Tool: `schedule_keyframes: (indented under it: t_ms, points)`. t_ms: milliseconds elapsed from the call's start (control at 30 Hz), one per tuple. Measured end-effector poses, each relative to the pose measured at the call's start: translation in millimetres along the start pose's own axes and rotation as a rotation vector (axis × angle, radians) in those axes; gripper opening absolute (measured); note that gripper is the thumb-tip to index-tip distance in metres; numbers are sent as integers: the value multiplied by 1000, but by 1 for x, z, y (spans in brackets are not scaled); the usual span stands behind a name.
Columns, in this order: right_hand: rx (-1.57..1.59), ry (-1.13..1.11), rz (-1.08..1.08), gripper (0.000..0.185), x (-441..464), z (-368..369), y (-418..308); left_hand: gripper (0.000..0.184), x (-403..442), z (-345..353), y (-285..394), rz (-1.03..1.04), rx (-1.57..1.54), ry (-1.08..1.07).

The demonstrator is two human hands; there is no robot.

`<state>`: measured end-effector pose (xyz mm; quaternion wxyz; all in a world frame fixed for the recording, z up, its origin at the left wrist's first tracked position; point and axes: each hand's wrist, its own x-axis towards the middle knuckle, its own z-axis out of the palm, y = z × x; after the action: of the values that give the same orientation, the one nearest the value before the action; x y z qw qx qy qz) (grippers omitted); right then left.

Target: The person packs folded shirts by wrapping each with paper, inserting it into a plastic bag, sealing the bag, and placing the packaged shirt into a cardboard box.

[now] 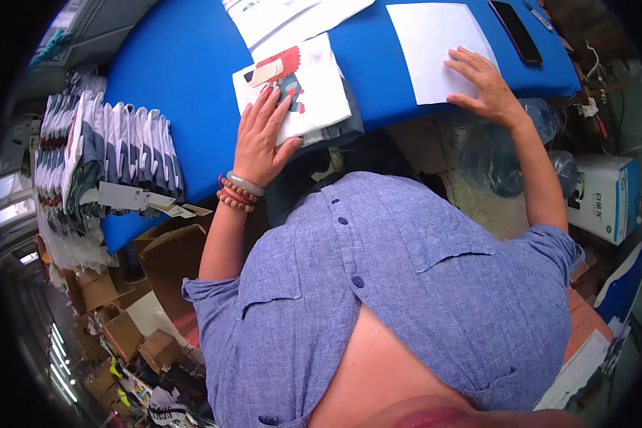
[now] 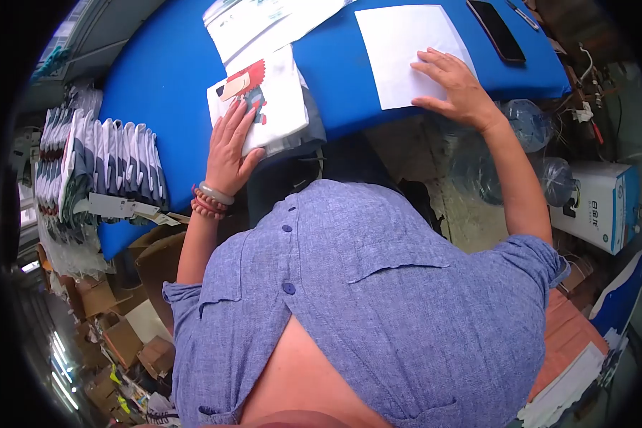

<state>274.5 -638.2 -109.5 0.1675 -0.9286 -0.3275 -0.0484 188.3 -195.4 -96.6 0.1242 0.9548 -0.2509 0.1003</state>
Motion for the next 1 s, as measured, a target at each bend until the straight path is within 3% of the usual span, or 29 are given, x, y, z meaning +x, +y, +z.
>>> schedule_keyframes:
  t_ms: [200,300,600,700,933,1000]
  points:
    - [-338,152,207,73,18,34,-43,63,-1,3,4,-14,6,30]
    - [-392,129,294,70,24,42,-56,61,-2,0,8,-31,12,40]
    - [-379,94,235,65,43,35,-52,65,-5,6,3,-39,-19,89]
    - [-285,83,329,65,49,26,-70,64,-6,6,2,-35,-34,108]
    - [-453,-95,483,65,64,37,-75,60,-8,6,4,-36,-34,148]
    - [-403,-57,481,62,65,34,-75,60,-9,7,4,-40,-46,154]
